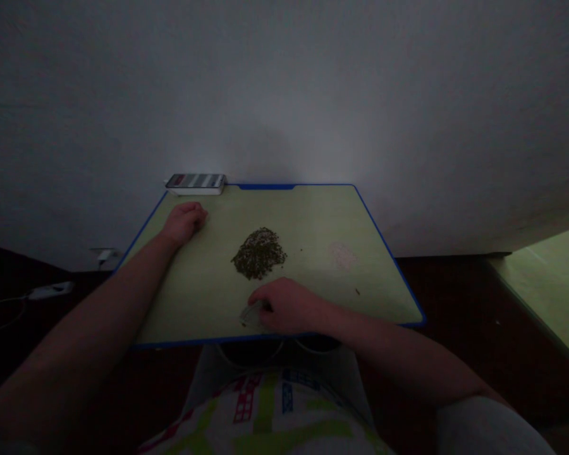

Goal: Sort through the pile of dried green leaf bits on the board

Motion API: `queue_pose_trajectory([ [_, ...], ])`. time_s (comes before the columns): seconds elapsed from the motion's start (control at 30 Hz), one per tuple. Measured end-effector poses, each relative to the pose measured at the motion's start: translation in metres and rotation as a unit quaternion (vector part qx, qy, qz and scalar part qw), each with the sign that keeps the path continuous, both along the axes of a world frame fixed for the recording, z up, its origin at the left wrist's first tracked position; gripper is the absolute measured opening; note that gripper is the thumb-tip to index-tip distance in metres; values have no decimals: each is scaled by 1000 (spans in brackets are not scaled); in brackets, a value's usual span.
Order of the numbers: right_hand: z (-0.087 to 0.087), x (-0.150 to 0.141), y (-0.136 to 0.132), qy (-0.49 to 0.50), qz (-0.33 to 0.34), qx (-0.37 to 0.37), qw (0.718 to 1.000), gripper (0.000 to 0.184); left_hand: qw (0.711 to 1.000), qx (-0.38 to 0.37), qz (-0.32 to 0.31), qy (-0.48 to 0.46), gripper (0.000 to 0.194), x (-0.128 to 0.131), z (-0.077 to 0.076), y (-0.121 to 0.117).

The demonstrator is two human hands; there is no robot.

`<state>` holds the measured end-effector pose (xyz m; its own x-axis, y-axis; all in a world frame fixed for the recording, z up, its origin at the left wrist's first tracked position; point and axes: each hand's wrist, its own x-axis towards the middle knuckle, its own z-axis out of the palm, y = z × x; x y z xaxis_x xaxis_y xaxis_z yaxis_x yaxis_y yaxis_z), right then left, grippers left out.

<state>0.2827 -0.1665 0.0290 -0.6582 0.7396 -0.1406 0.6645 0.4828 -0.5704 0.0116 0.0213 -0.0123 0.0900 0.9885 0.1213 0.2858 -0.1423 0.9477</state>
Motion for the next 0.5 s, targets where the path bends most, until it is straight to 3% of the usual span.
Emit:
queue_pose_trajectory([
  [0.5, 15, -12, -37, 3, 44, 31, 999, 33, 1000, -13, -7, -21, 24, -1, -1, 1],
])
